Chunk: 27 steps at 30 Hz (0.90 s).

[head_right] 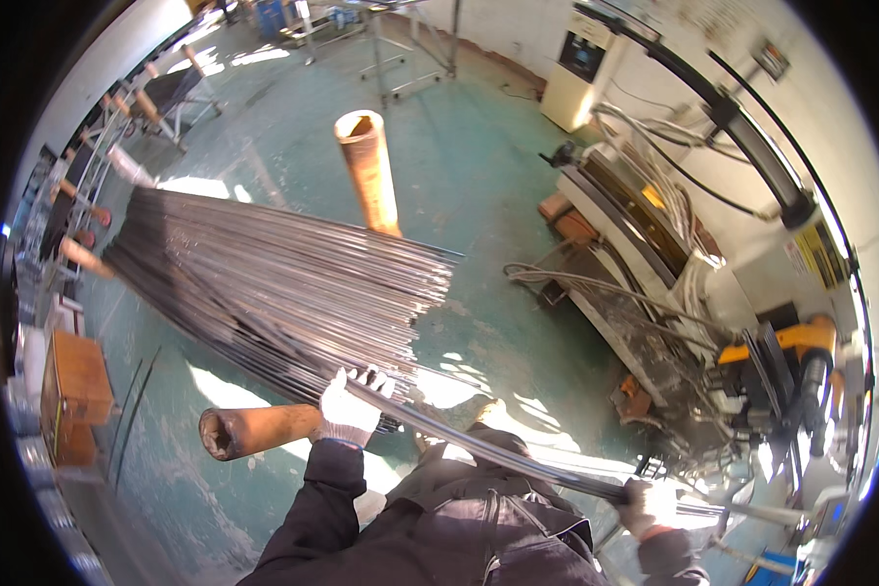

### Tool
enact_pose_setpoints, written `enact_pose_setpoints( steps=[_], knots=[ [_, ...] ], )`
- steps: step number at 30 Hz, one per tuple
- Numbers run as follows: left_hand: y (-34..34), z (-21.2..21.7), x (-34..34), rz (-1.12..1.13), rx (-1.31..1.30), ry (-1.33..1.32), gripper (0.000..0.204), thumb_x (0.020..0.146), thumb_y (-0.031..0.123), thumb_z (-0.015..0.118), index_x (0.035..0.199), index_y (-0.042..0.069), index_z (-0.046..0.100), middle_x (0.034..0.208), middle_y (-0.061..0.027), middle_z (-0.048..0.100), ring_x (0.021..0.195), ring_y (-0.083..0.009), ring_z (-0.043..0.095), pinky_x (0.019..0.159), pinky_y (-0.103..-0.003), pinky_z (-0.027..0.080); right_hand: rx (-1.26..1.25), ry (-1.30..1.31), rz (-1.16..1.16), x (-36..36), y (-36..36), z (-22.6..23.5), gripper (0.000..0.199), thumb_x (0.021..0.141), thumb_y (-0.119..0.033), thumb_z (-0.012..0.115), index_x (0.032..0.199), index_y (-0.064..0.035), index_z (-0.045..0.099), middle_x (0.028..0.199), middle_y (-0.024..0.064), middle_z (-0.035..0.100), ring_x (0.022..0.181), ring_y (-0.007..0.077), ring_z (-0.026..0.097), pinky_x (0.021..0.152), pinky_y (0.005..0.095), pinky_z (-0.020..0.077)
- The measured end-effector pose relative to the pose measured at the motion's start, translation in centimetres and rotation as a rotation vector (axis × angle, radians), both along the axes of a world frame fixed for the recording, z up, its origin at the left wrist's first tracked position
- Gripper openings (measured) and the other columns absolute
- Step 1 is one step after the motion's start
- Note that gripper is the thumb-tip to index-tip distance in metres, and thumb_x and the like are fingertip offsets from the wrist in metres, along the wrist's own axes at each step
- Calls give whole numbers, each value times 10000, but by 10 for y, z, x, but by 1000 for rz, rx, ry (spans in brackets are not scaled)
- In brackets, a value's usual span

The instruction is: The person repeatedly picks up bundles of long metal rods and feeds them into a bending machine. The rods are then stacked on the floor after being processed.

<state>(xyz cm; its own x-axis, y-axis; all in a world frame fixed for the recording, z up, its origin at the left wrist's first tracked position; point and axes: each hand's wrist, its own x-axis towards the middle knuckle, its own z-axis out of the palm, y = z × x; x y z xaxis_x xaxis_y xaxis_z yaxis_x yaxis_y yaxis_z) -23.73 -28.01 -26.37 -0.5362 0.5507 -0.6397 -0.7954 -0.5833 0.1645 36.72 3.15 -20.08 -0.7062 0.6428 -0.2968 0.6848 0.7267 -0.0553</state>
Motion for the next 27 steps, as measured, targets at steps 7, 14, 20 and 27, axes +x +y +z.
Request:
enact_pose_setpoints(
  steps=[7, 14, 20, 27],
  knots=[
    [76, 79, 74, -114, -56, -90, 198, 1081, 213, 646, 1056, 21, 603, 995, -172, 605, 968, -317, 591, 1001, -503, 524, 144, 238, -224, 80, 6, -36, 146, 907, -155, 797, 898, -75, 675, 873, 166, 720, 787, 411, 705, 755, 505, 571],
    [210, 246, 111, -193, 183, 581, 76, 1150, 147, 610, 1140, 71, 613, 973, -41, 627, 871, -193, 591, 862, -378, 525, 640, 53, -709, 296, 90, 7, 273, 1121, -108, 517, 1282, 9, 705, 1040, 206, 779, 1138, 438, 712, 1176, 496, 489],
    [367, 286, 262, -456, 260, 815, 127, 1157, 209, 660, 1214, 101, 627, 1022, -27, 653, 920, -190, 615, 1017, -481, 513, -292, 2124, -1397, 262, 140, 19, 392, 936, 76, 640, 1327, 81, 654, 1321, 254, 703, 1222, 372, 696, 1109, 475, 568],
    [479, 310, 286, -725, 504, 886, 187, 1126, 181, 648, 1265, 57, 644, 1179, -76, 680, 1142, -284, 647, 1221, -557, 458, -396, 2437, -1124, 234, 198, 48, 343, 1065, -43, 769, 1358, 65, 628, 1302, 183, 713, 1264, 323, 715, 1135, 437, 597]
  ],
)
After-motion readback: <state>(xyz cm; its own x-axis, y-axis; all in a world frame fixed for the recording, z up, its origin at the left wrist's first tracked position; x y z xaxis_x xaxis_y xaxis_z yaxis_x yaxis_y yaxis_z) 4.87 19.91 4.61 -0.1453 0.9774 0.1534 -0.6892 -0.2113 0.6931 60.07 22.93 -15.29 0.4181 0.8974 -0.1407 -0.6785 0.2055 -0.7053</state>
